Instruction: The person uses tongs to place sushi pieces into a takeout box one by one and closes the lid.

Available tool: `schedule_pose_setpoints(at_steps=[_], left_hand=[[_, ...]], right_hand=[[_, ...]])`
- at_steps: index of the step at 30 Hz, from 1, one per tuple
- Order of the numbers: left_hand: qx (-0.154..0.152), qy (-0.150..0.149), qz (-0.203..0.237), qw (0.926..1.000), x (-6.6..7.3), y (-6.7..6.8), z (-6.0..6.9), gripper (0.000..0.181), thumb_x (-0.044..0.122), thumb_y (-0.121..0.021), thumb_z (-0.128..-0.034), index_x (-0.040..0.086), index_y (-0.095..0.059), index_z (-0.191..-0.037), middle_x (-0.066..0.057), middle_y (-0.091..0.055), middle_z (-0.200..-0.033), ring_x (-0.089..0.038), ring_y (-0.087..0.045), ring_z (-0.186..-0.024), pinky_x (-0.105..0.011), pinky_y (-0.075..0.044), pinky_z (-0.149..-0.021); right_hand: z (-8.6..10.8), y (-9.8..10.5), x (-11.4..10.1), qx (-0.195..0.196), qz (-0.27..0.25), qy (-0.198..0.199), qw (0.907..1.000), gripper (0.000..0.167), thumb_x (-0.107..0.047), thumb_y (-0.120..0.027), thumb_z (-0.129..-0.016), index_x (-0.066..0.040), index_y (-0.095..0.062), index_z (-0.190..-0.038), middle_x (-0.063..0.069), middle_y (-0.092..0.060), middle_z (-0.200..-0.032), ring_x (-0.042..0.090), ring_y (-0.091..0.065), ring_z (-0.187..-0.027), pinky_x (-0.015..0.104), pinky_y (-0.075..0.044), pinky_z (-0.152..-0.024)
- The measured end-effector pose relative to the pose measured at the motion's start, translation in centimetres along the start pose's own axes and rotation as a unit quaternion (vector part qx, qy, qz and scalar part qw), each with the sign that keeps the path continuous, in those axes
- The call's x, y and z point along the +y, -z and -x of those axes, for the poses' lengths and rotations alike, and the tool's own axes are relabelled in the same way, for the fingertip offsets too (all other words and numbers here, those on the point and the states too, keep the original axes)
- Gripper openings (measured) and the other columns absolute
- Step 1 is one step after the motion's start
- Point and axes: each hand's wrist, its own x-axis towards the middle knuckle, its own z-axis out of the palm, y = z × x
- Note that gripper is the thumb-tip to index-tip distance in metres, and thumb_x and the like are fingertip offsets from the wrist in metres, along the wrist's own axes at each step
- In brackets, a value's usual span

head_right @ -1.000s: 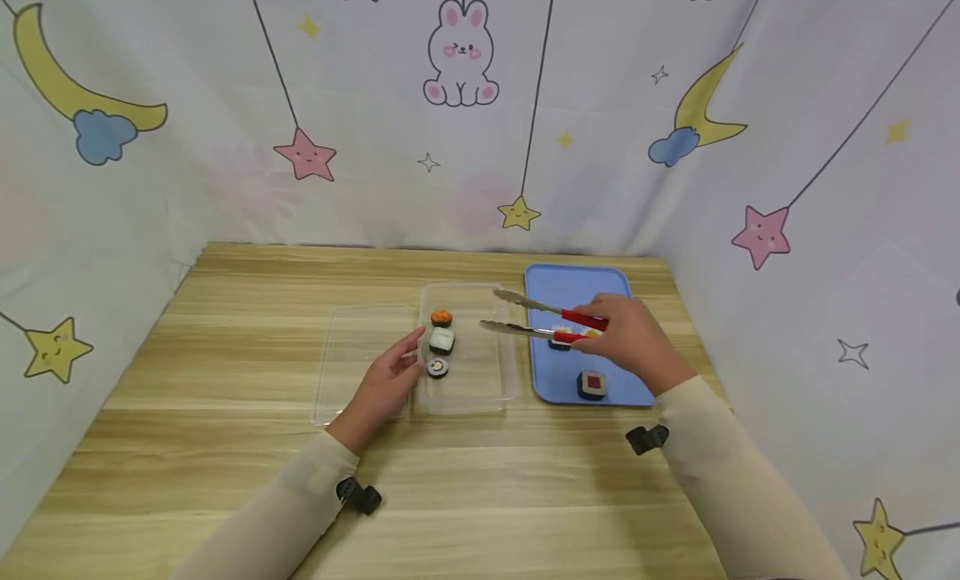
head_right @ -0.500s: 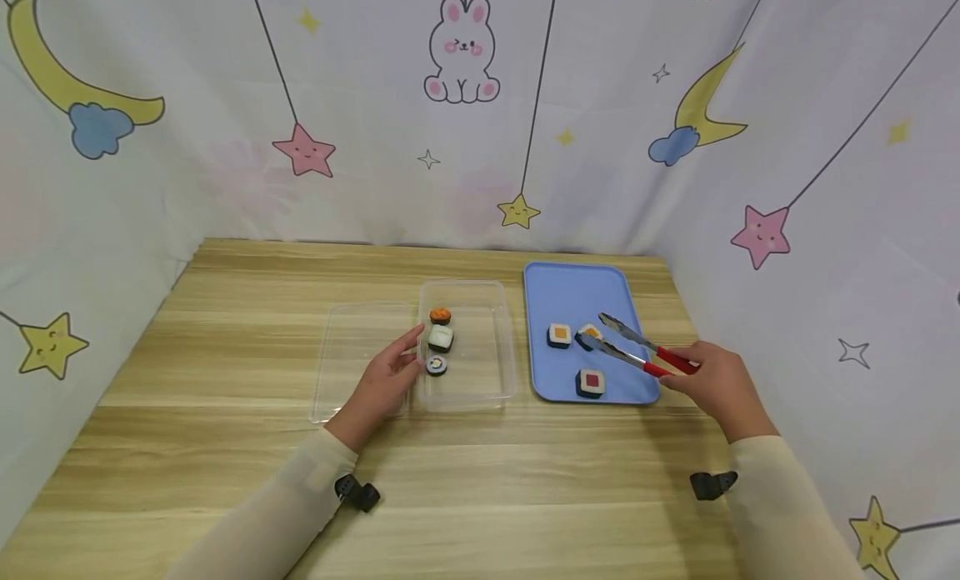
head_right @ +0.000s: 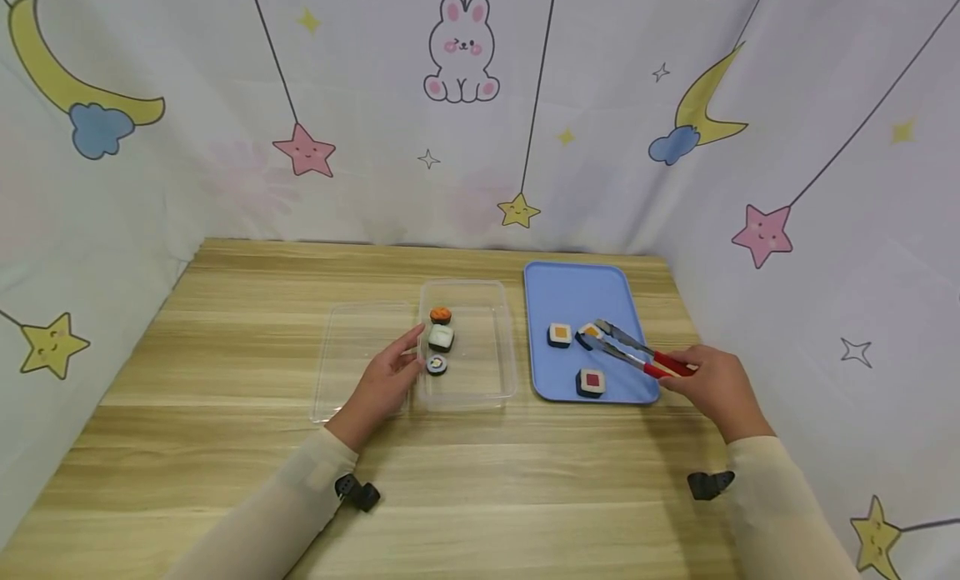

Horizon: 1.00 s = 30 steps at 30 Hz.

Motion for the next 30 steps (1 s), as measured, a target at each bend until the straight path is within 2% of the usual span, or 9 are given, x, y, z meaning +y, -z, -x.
schedule_pose_setpoints(at_steps=[8,14,19,23,30], left_hand=[[-0.003,-0.005,0.000,1.0000,-0.2,-0.1,0.0,0.058,0.014,-0.061,-0.1037,0.029,-0.046,-0.158,-0.007,-0.046,-0.159,-0.034,-0.053,-0.137,-0.054,-0.044,-0.111],[-0.003,-0.004,0.004,1.0000,-0.2,0.0,0.1,0.059,0.013,-0.060,-0.1038,0.028,-0.045,-0.159,-0.009,-0.046,-0.159,-0.035,-0.053,-0.137,-0.055,-0.043,-0.111],[-0.006,0.000,0.004,1.0000,-0.1,0.0,0.0,0.059,0.015,-0.060,-0.1041,0.029,-0.044,-0.159,-0.009,-0.045,-0.160,-0.036,-0.052,-0.139,-0.056,-0.042,-0.112],[-0.008,0.001,0.006,1.0000,-0.2,0.0,0.0,0.059,0.014,-0.060,-0.1042,0.028,-0.044,-0.159,-0.009,-0.044,-0.161,-0.036,-0.051,-0.139,-0.056,-0.042,-0.112],[-0.003,0.005,0.009,0.9999,-0.2,0.0,-0.1,0.059,0.015,-0.061,-0.1039,0.030,-0.045,-0.158,-0.007,-0.046,-0.160,-0.035,-0.052,-0.139,-0.055,-0.042,-0.112]], right_hand=[[-0.1,0.9,-0.9,0.025,-0.011,0.011,0.9996,0.055,-0.031,-0.087,-0.086,0.004,-0.072,-0.125,0.023,-0.070,-0.110,0.037,-0.061,-0.091,0.036,-0.049,-0.069],[-0.6,2.2,-3.9,0.040,-0.028,0.027,0.9985,0.054,-0.032,-0.085,-0.088,0.001,-0.072,-0.128,0.022,-0.068,-0.115,0.037,-0.061,-0.097,0.036,-0.053,-0.072],[-1.4,2.7,-7.9,0.015,-0.057,0.053,0.9969,0.052,-0.031,-0.085,-0.088,-0.002,-0.072,-0.130,0.020,-0.068,-0.119,0.035,-0.062,-0.096,0.035,-0.056,-0.070],[-2.3,1.8,-10.8,-0.013,-0.064,0.093,0.9935,0.047,-0.027,-0.087,-0.087,-0.005,-0.075,-0.126,0.017,-0.070,-0.117,0.030,-0.064,-0.092,0.033,-0.057,-0.068],[-4.1,-0.9,-14.9,-0.063,-0.006,0.191,0.9795,0.043,-0.022,-0.090,-0.082,-0.010,-0.079,-0.122,-0.002,-0.069,-0.098,0.020,-0.062,-0.082,0.033,-0.052,-0.067]])
